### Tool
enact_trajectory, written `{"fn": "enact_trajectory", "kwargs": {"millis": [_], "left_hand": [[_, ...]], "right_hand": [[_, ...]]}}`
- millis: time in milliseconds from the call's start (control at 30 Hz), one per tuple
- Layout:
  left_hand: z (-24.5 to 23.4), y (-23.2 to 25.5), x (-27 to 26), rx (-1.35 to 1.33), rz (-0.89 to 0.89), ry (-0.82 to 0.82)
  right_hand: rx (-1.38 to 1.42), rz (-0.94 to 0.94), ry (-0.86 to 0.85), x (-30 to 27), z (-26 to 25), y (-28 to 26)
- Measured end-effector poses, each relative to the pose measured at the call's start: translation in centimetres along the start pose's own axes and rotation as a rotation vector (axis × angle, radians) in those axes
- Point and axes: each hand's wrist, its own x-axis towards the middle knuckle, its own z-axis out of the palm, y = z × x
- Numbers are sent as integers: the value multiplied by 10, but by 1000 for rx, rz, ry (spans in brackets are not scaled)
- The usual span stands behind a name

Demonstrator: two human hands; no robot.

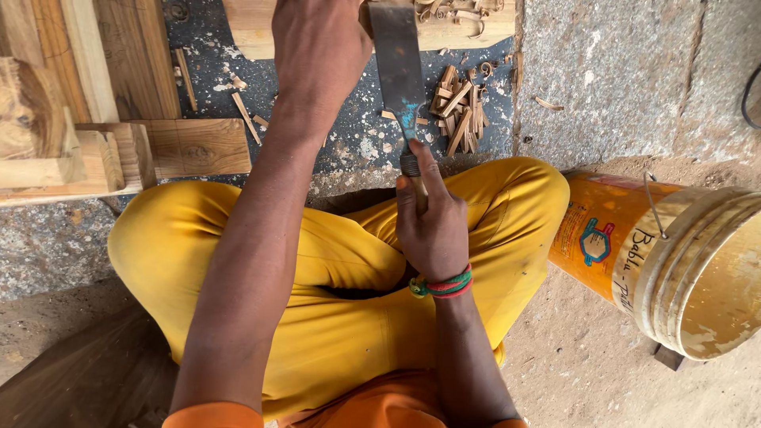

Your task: The person sits cross-legged on the floor and uses a chisel to carve a piece of wood. They repeatedly strike the chisel with a mallet to shape the wood, creating shavings that accumulate on the work surface.

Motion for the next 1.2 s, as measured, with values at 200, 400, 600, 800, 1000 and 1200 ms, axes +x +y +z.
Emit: {"fn": "enact_trajectory", "kwargs": {"millis": [200,400,600,800,1000,1200], "left_hand": [[-9,25,-10,-3,80,-106],[12,37,-14,245,161,-213],[17,31,-2,322,189,-129],[27,25,19,161,3,-219],[34,9,28,108,71,-190],[-17,-5,-4,-43,255,129]], "right_hand": [[-86,-15,-43,10,3,-11],[-55,-147,2,21,6,-17],[-78,15,-57,34,8,-23],[-135,-112,9,59,24,-16],[-70,-119,65,67,41,-10],[147,-67,68,55,45,9]]}}
